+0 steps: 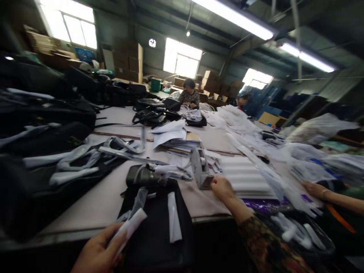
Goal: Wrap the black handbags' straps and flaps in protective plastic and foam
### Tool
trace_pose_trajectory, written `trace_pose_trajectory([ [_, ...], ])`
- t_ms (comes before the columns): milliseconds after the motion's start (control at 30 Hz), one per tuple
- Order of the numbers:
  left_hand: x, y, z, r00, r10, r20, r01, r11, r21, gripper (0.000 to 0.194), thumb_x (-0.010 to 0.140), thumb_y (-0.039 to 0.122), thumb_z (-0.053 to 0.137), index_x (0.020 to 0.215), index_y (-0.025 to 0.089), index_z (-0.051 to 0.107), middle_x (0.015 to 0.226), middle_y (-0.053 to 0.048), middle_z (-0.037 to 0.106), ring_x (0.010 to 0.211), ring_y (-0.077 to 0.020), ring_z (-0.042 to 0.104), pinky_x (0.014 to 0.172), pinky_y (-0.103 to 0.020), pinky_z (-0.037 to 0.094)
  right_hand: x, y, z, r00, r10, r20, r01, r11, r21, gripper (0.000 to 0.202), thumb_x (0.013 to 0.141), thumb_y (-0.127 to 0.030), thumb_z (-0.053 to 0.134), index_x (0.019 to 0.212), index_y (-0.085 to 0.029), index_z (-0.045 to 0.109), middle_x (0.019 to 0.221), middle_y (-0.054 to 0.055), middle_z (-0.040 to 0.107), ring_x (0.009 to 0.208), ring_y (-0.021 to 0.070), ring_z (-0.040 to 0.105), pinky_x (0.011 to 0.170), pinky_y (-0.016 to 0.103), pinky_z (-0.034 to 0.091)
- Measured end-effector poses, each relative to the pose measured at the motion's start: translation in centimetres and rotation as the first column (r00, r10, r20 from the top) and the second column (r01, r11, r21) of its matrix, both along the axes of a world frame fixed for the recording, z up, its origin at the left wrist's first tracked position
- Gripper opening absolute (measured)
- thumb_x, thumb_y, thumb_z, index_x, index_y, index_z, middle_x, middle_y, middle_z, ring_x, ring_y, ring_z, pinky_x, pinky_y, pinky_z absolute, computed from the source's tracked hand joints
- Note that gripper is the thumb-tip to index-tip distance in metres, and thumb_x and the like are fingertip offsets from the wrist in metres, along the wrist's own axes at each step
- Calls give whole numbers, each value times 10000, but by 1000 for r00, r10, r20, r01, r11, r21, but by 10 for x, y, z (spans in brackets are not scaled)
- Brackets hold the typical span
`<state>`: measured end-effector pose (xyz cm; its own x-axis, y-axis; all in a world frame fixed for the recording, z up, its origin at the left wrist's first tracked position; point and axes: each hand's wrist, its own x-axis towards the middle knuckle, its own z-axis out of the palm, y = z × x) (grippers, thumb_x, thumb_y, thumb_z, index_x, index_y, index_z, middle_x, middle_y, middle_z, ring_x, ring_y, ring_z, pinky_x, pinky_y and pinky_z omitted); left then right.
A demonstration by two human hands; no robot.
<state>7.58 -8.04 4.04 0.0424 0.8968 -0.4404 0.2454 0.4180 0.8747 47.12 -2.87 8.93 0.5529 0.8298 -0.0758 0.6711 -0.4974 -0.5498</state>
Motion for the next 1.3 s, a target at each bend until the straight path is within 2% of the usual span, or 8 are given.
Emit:
trace_pose_trajectory([
  [100,-1,-1,3,998,-61,24,60,997,44,483,838,581,585,1080,170,664,535,33,544,480,-162,553,402,-210,380,-38,-13,9,987,156,-28,-158,987,-43,177,732,-236,624,568,-188,668,611,37,655,679,199,566,667,293,391],
  [200,-4,0,5,994,-109,-29,113,981,158,344,887,466,571,1020,175,697,634,-13,631,551,-178,600,467,-238,424,-113,-31,22,826,467,-315,-492,871,-1,258,811,-399,616,682,-194,705,649,26,672,613,167,535,610,279,383],
  [300,-6,-2,8,987,-123,-99,147,944,297,266,924,394,551,987,188,708,808,-59,707,725,-208,662,636,-276,496,-194,-39,26,644,477,-598,-609,793,-24,289,808,-406,608,635,-185,675,549,-5,594,501,116,414,501,253,301],
  [433,-9,-6,10,973,-147,-177,210,884,417,227,953,316,500,894,204,689,917,-72,709,848,-221,659,793,-317,494,-251,-29,13,627,358,-692,-571,815,-96,269,793,-306,607,561,-174,636,480,-27,537,452,85,349,463,235,243],
  [600,-10,-8,5,956,-142,-257,250,855,454,200,942,271,481,914,203,668,904,-84,692,832,-234,658,752,-328,497,-256,-22,2,739,254,-624,-504,823,-262,271,790,-234,586,528,-170,620,424,-34,521,393,69,338,418,221,210],
  [767,-10,-9,-3,937,-151,-315,291,836,466,213,944,281,457,954,193,651,942,-109,695,870,-269,678,778,-372,527,-257,-24,-4,746,147,-650,-449,832,-327,271,802,-265,603,546,-180,583,419,-35,546,333,59,329,368,206,191],
  [1000,-9,-15,-16,936,-70,-344,260,799,542,366,929,244,483,1288,179,505,1148,-132,700,1008,-290,703,875,-389,552,-260,-22,-14,802,122,-584,-403,833,-379,328,874,-343,611,593,-185,552,422,-33,543,307,66,391,327,185,224],
  [1300,-11,-11,-6,968,-104,-229,215,814,540,179,954,242,501,1062,226,643,998,-61,708,912,-211,688,844,-304,531,-246,-40,-11,632,109,-767,-423,878,-224,225,767,-339,663,663,-145,618,472,-50,528,365,49,385,369,173,317],
])
